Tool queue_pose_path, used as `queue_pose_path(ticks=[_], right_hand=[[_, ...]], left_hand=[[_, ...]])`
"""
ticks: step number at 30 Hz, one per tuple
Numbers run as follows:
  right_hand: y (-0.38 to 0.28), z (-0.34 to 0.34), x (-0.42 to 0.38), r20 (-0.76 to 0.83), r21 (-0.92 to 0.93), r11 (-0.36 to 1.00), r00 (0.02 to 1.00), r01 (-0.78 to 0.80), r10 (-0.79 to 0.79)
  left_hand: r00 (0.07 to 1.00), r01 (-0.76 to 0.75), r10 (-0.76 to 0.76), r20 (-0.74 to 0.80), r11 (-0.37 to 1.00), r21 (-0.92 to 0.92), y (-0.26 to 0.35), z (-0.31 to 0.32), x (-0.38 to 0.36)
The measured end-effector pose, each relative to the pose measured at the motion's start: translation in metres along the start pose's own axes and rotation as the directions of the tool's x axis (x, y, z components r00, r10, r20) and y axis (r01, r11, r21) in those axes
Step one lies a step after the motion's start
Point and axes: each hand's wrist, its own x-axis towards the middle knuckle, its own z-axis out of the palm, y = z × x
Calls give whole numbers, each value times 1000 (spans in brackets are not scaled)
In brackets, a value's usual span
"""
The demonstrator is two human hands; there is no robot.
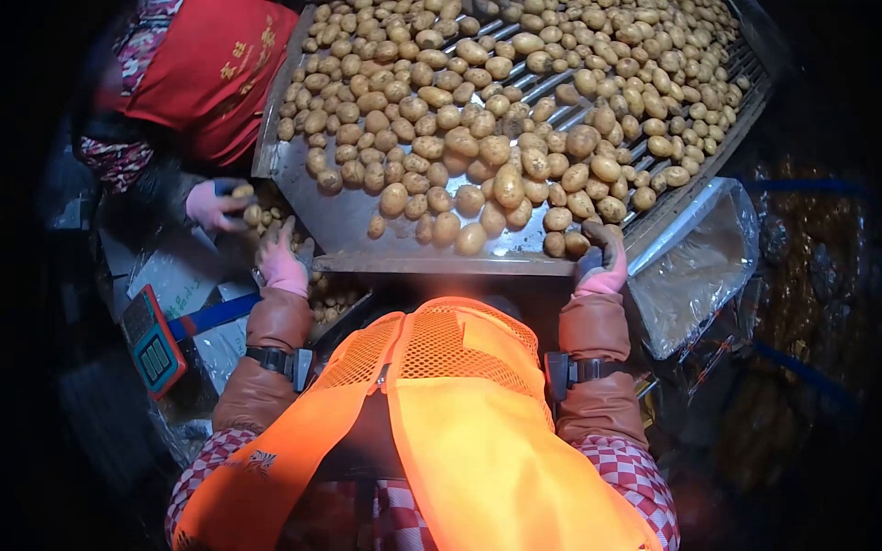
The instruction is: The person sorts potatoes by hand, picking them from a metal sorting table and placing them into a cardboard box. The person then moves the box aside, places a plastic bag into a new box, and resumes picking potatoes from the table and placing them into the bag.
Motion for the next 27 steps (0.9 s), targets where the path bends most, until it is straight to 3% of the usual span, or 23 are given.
queue_pose_path(ticks=[1,5,7,9,10,12,13,14,15,17,18,19,20,21,23,24,26,27], right_hand=[[-5,-2,3,-28,91,995,999,-33,35],[-15,3,12,-65,-112,988,993,-109,103],[-1,0,19,85,-385,922,996,48,-17],[-38,10,25,263,-732,655,964,186,20],[-46,24,26,296,-831,525,945,184,138],[-54,51,23,333,-933,232,903,274,272],[-22,57,25,297,-954,115,931,278,211],[-28,60,31,236,-969,159,894,188,381],[-48,54,30,306,-928,305,902,212,305],[-50,45,25,330,-865,450,927,221,180],[-59,42,19,300,-812,547,950,205,89],[-17,34,30,373,-278,886,808,-371,455],[24,28,41,387,292,454,538,-842,749],[-30,33,22,308,296,639,704,-710,640],[-57,33,18,357,361,791,857,-494,372],[-46,27,33,475,424,780,846,-461,241],[6,27,59,500,386,895,866,-224,1],[-20,37,51,498,540,708,851,-455,168]], left_hand=[[999,-40,42,34,997,-71,1,10,0],[956,-279,289,48,948,-155,51,38,-12],[939,-344,336,-72,918,-196,74,42,-16],[918,-385,354,-177,904,-187,80,50,-17],[926,-372,348,-143,905,-205,80,52,-18],[946,-325,317,-74,918,-227,72,55,-18],[908,-415,387,-163,884,-213,49,94,-15],[934,-347,321,-158,920,-183,43,119,-22],[934,-349,316,-168,907,-237,47,98,-27],[934,-352,304,-187,871,-342,58,51,-38],[905,-386,297,-305,874,-295,56,35,-48],[888,-380,229,-399,854,-356,54,13,-55],[870,-378,182,-459,843,-383,46,0,-60],[905,-292,110,-410,862,-413,30,-3,-69],[930,-138,-33,-367,892,-430,8,-9,-84],[922,-63,-106,-371,908,-415,-5,-13,-93],[915,19,-206,-347,880,-474,-39,-8,-111],[906,106,-286,-312,866,-488,-63,14,-125]])
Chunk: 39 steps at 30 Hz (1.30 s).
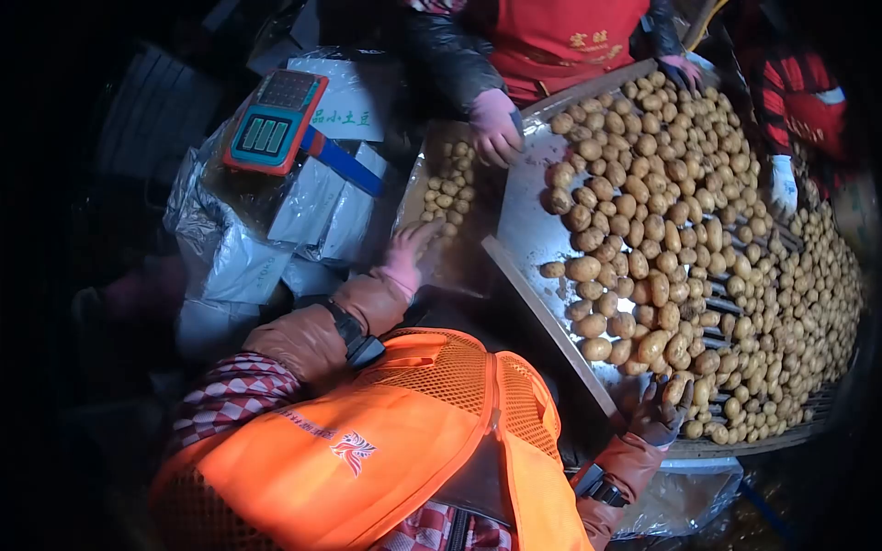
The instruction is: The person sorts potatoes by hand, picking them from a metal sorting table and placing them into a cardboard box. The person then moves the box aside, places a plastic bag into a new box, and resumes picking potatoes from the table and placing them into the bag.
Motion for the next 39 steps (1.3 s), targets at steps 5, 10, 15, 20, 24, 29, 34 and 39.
queue_pose_path(ticks=[5,10,15,20,24,29,34,39], right_hand=[[-11,93,-13,173,395,708,804,-585,568],[38,148,-15,277,69,735,721,-675,636],[116,158,-31,428,-450,847,764,-283,482],[75,311,-78,422,-582,770,711,-263,562],[112,249,-78,285,-498,728,704,-472,651],[112,215,-92,-42,-296,582,619,-757,784],[177,176,-103,12,-475,594,670,-650,742],[120,271,-112,90,-969,232,751,-86,655]], left_hand=[[892,453,-452,-28,890,44,-133,16,-44],[604,793,-786,132,609,-1,-216,25,-52],[186,917,-888,420,310,249,-188,-18,-23],[120,991,-810,574,66,-114,-189,-7,-30],[167,970,-790,590,238,43,-192,-20,-21],[222,653,-711,667,616,440,-174,-49,-8],[223,217,-646,730,763,608,-134,-86,17],[189,131,-653,733,757,641,-122,-103,25]])
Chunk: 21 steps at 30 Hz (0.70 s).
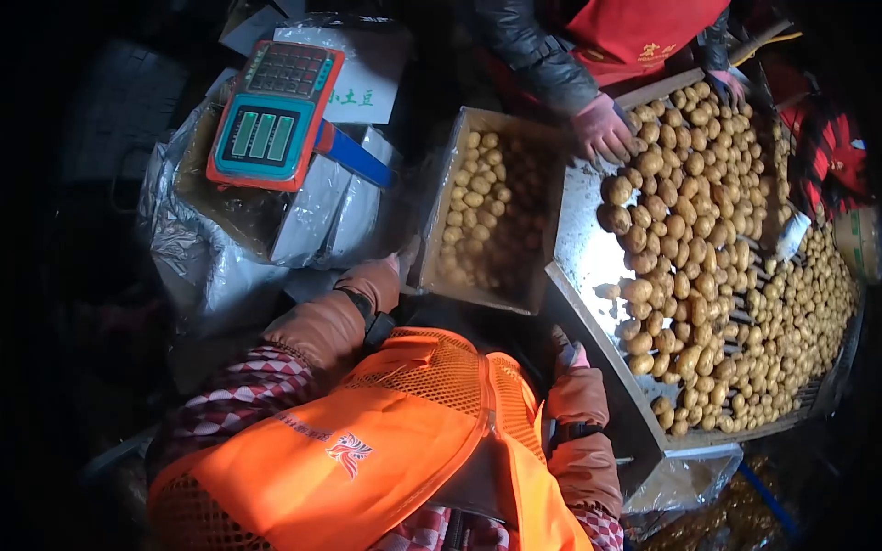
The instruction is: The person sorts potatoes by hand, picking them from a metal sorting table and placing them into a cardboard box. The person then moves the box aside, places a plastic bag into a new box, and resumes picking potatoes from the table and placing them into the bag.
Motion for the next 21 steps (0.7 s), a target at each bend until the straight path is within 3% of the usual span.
queue_pose_path(ticks=[2,4,8,10,11,12,13,14,15,18,19,21], right_hand=[[-19,-3,-2,14,-435,900,1000,22,-18],[8,11,28,53,-653,756,995,-31,87],[-10,29,52,44,-593,805,996,-34,74],[-11,32,62,125,-637,771,987,5,97],[-14,37,70,143,-639,769,986,22,91],[-18,43,81,157,-637,770,985,43,76],[-23,49,91,170,-633,772,984,62,60],[-30,55,101,177,-624,778,983,72,50],[-35,61,109,181,-620,780,983,81,42],[-52,77,130,189,-610,786,982,106,15],[-54,88,136,195,-607,787,981,110,13],[-57,107,150,194,-602,790,981,118,1]], left_hand=[[999,25,-25,-24,1000,12,7,-2,2],[997,51,-50,-58,998,28,14,-2,5],[996,18,-18,-91,1000,1,20,-2,3],[998,-59,58,-36,998,-21,12,-8,-8],[984,-136,141,-111,989,53,3,-2,-8],[987,-153,161,-14,906,-395,-6,13,14],[975,-79,211,76,643,-762,-17,38,50],[949,64,284,139,258,-964,-20,52,72],[952,144,242,186,183,-973,-18,52,75],[982,-76,169,-82,-43,-996,3,26,62],[944,-160,289,-160,-24,-987,2,13,74],[965,-85,208,-159,-328,-941,59,-6,71]])
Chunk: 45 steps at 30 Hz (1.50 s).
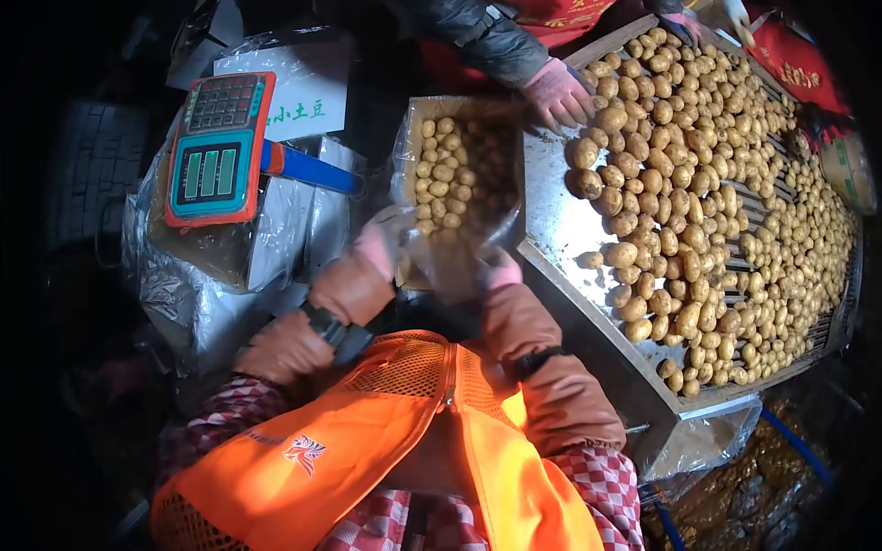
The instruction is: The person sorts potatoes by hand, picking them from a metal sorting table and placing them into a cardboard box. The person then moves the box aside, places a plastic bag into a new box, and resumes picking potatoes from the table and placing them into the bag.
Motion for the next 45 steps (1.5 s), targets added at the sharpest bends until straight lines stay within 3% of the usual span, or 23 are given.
queue_pose_path(ticks=[1,2,3,4,5,7,9,11,13,15,17,21,25,27,28,30,32,35,36,39,41,42,45], right_hand=[[-5,9,9,-6,3,1000,1000,1,-1],[-7,20,18,-14,9,1000,1000,0,1],[-5,31,25,-20,18,1000,1000,2,-2],[-1,39,28,-37,25,1000,999,6,-5],[-1,26,9,-36,52,999,999,16,-15],[7,-28,-70,-55,100,995,999,10,-5],[15,-67,-131,-85,133,991,996,-1,12],[20,-78,-147,-142,132,991,990,9,10],[30,-76,-153,-200,119,993,980,17,7],[51,-54,-149,-265,103,995,964,-8,35],[73,-37,-154,-279,91,995,959,-31,55],[67,-52,-183,-155,213,960,964,-183,217],[74,-37,-188,-139,234,950,960,-206,242],[72,-34,-186,-125,244,947,961,-211,247],[70,-34,-182,-119,246,948,964,-203,237],[64,-33,-168,-106,253,951,972,-176,208],[55,-34,-149,-86,255,957,983,-137,163],[42,-26,-111,-58,262,964,996,-46,63],[39,-20,-96,-50,271,963,999,-4,18],[25,2,-36,-48,371,909,982,189,-184],[7,16,3,-177,498,737,886,456,-429],[-20,-9,-2,-9,422,884,975,203,-220],[-43,-72,-48,-581,400,553,669,731,-464]], left_hand=[[999,-18,12,-40,988,-155,0,29,6],[986,-156,134,99,952,262,-18,38,7],[936,-350,256,240,620,702,-35,46,8],[855,-464,365,368,223,858,-53,54,10],[754,-656,280,594,279,702,-46,55,0],[854,-449,-206,478,173,876,-18,44,-10],[900,-411,-282,332,-296,862,-30,5,15],[904,-265,-424,57,-452,852,4,9,18],[956,-189,-292,-14,-656,731,19,-19,50],[992,119,50,-112,-189,975,77,-5,50],[845,57,534,-24,-46,997,101,1,42],[710,16,703,-42,43,999,137,58,81],[799,172,583,-146,11,985,151,62,208],[870,-44,485,-89,257,966,166,67,213],[856,-46,516,-19,112,993,167,68,215],[846,-151,532,40,168,974,150,82,175],[858,-247,470,207,23,969,83,65,163],[900,-430,-51,434,-272,861,34,63,72],[836,-544,92,542,-1,839,10,30,87],[686,-565,597,415,78,821,21,28,35],[557,-629,745,367,90,772,24,15,19],[528,-672,768,363,117,732,26,17,8],[446,-740,821,358,113,663,11,9,-34]])
